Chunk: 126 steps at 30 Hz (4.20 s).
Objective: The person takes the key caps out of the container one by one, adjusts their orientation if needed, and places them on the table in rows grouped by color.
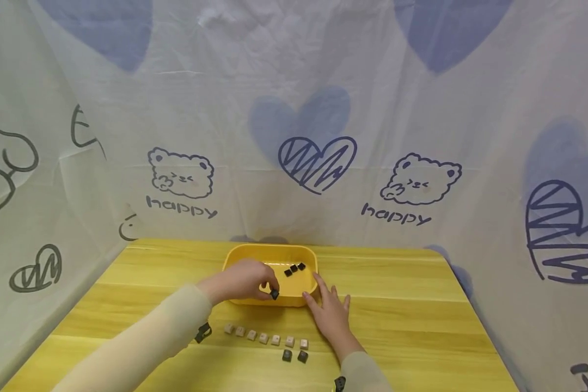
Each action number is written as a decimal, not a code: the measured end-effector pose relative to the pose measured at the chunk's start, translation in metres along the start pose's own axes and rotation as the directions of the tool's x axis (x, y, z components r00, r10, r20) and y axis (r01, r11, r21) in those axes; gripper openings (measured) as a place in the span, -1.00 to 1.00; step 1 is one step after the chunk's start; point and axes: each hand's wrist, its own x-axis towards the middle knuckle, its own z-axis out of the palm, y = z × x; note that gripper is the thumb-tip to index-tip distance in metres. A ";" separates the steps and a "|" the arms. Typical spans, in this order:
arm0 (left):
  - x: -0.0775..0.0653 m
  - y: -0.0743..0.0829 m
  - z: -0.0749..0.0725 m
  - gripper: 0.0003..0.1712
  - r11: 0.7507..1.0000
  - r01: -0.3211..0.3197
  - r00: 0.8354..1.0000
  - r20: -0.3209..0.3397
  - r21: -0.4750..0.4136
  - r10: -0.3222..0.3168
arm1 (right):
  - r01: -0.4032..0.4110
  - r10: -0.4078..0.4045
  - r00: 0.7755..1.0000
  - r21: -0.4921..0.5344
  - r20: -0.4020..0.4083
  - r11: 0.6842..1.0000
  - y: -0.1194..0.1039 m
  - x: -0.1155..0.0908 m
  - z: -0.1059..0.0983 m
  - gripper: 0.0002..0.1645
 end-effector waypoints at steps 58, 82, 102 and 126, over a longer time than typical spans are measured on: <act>-0.038 0.057 0.088 -0.81 0.987 0.150 0.988 -0.025 -0.060 -0.152 | -0.026 0.025 1.000 0.035 0.012 0.999 -0.002 0.001 -0.001 -0.08; -0.038 0.056 0.094 -0.80 0.983 0.172 0.985 0.009 -0.063 -0.172 | -0.015 0.015 1.000 0.030 -0.002 0.999 0.002 0.001 0.002 -0.11; -0.030 0.040 0.055 -0.77 0.987 0.143 0.975 -0.184 0.076 -0.127 | -0.021 0.022 1.000 0.038 -0.003 0.999 0.003 0.004 0.003 -0.10; 0.027 -0.024 -0.001 -0.76 0.950 0.300 0.954 0.009 -0.089 -0.301 | -0.065 0.065 0.998 0.017 0.018 0.998 0.002 0.002 0.004 -0.09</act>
